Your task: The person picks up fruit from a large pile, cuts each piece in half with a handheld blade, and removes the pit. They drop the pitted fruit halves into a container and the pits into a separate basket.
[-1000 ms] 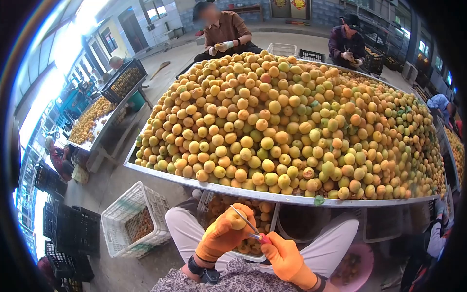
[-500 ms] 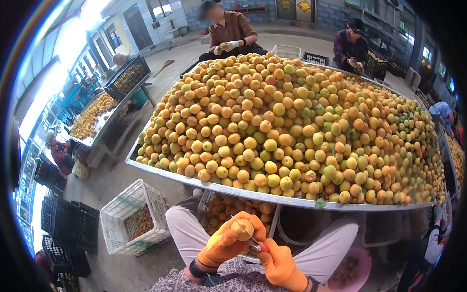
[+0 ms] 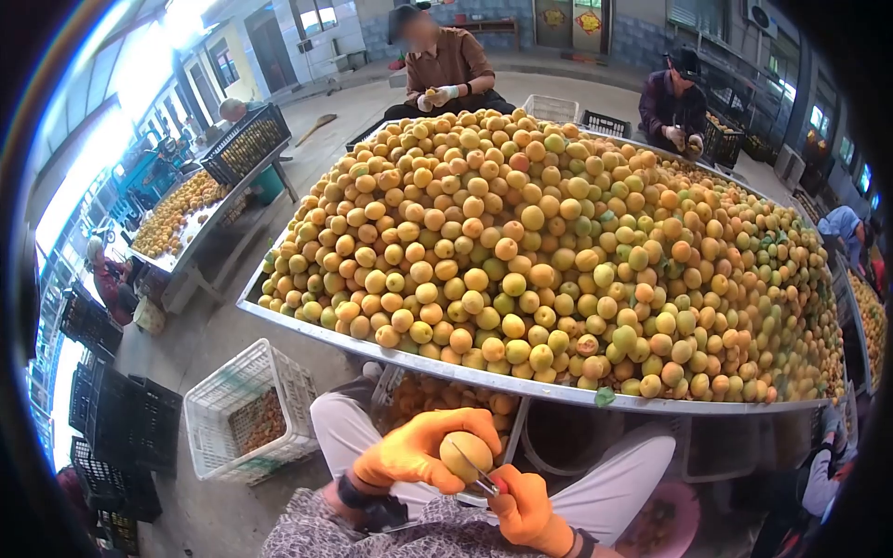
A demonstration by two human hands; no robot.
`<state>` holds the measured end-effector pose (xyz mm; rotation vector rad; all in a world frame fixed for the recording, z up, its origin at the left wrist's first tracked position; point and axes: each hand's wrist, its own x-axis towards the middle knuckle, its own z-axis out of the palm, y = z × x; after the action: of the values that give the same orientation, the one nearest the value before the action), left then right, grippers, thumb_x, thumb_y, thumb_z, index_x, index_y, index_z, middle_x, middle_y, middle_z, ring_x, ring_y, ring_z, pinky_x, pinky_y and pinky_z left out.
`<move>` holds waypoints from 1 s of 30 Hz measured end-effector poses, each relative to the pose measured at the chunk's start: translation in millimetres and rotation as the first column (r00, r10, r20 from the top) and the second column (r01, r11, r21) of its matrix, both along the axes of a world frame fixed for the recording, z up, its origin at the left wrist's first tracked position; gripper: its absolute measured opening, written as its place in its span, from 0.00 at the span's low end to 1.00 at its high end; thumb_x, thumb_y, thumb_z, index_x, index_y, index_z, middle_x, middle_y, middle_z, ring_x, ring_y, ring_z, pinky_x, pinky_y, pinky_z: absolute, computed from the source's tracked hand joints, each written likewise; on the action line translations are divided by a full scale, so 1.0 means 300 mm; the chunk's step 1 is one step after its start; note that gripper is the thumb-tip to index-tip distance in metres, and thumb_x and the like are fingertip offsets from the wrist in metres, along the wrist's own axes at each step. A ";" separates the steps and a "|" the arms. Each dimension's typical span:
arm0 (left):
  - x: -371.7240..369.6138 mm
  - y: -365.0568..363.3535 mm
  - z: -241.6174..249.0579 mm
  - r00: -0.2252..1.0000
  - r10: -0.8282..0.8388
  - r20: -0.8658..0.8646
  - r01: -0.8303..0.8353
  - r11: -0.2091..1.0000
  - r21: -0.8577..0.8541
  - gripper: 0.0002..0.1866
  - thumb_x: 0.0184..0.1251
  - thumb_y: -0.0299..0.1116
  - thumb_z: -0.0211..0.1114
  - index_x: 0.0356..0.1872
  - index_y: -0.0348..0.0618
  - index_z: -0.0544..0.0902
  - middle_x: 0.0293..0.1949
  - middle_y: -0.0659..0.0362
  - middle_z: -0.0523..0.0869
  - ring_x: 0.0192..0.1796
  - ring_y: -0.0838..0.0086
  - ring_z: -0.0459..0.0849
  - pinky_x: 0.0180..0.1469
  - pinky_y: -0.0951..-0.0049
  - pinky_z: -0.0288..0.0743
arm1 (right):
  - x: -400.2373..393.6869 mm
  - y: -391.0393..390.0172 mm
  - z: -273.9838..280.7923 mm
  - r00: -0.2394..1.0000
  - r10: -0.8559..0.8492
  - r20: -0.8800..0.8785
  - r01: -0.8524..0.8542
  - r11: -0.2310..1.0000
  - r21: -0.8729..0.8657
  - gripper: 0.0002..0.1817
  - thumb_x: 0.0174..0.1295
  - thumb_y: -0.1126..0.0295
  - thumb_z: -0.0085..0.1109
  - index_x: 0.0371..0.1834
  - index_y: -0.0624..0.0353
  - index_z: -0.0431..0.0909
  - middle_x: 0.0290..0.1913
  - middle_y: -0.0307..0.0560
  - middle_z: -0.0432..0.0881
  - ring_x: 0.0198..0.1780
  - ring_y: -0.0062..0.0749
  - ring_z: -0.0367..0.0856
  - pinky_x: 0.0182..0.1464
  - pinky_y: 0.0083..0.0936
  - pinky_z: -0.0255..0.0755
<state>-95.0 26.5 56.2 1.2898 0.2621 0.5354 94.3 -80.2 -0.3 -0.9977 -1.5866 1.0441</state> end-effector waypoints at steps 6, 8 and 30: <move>0.057 -0.105 0.023 0.960 0.110 0.257 -0.058 0.977 -0.203 0.30 0.60 0.50 0.72 0.55 0.39 0.74 0.45 0.55 0.82 0.48 0.71 0.79 0.52 0.70 0.72 | 0.007 0.035 0.006 0.992 -0.123 -0.008 0.121 0.951 0.284 0.17 0.69 0.57 0.50 0.33 0.61 0.74 0.26 0.51 0.77 0.21 0.47 0.76 0.25 0.32 0.68; 0.027 -0.051 0.060 0.987 0.163 0.001 -0.147 0.887 0.438 0.29 0.54 0.47 0.75 0.52 0.40 0.77 0.41 0.55 0.78 0.45 0.65 0.77 0.50 0.67 0.68 | 0.066 0.036 -0.007 0.998 -0.012 0.061 -0.001 0.979 0.202 0.18 0.69 0.56 0.50 0.35 0.61 0.76 0.24 0.51 0.76 0.21 0.48 0.76 0.25 0.32 0.68; 0.048 -0.072 0.086 0.994 0.101 -0.030 -0.104 0.984 -0.141 0.29 0.51 0.43 0.76 0.50 0.36 0.77 0.41 0.60 0.78 0.45 0.74 0.77 0.49 0.74 0.71 | 0.031 0.020 -0.011 0.996 -0.075 0.039 0.066 0.979 0.193 0.19 0.69 0.55 0.50 0.30 0.61 0.74 0.16 0.46 0.69 0.16 0.40 0.71 0.22 0.29 0.65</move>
<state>-80.7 5.0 82.1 1.1485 0.3810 0.5796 103.7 -74.1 -3.5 -0.9449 -1.6427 0.8088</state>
